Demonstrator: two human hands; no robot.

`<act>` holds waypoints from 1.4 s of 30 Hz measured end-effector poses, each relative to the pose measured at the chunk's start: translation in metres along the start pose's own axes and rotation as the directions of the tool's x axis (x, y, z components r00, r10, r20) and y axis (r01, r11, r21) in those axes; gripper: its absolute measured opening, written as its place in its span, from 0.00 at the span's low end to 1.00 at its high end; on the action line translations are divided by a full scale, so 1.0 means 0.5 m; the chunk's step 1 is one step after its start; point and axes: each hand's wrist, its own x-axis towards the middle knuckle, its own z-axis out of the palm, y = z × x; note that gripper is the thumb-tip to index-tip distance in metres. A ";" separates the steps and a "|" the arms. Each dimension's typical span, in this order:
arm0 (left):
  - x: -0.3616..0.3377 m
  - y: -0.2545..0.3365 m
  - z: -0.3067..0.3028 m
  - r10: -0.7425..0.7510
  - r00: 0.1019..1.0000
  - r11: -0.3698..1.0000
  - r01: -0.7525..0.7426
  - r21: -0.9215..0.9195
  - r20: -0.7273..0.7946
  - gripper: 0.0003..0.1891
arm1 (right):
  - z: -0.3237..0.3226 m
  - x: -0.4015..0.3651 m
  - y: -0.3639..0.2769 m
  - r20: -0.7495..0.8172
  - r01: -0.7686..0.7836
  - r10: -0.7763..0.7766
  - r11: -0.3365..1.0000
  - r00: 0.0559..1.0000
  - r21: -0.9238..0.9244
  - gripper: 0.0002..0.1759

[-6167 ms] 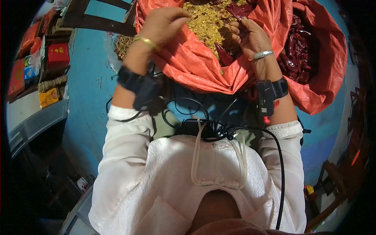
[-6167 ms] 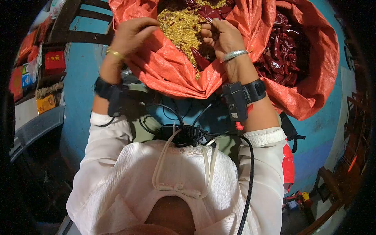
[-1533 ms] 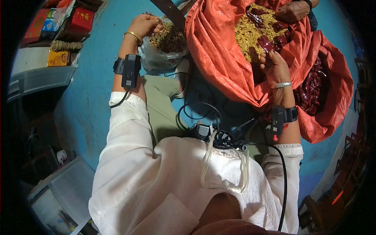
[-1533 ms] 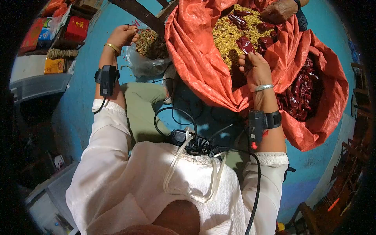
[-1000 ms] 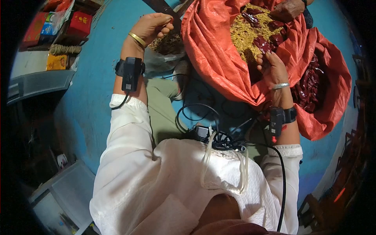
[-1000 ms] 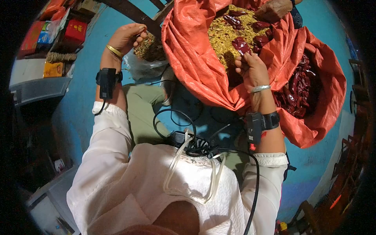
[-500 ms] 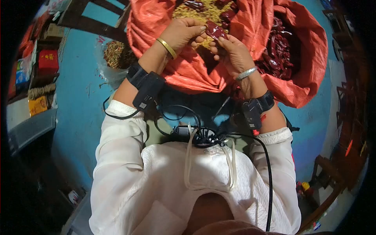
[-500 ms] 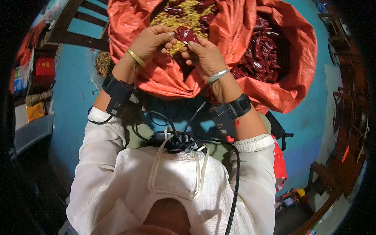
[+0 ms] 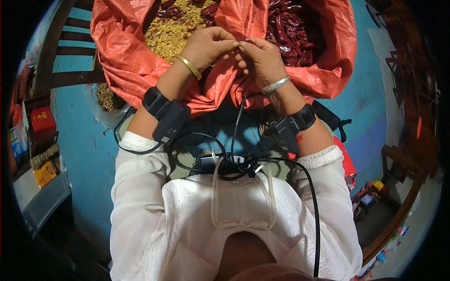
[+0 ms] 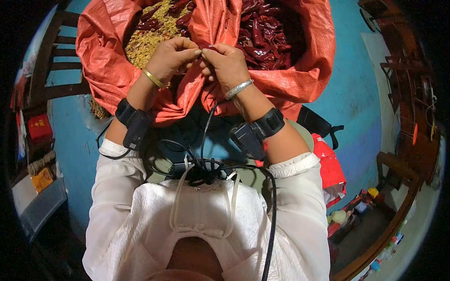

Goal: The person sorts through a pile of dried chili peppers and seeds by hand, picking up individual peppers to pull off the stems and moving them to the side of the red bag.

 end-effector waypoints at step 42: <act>-0.116 0.030 -0.165 0.010 0.933 0.980 -0.081 -0.184 -0.361 0.12 | -0.185 0.248 0.019 -0.470 -0.411 -0.240 0.257 0.850 -0.875 0.13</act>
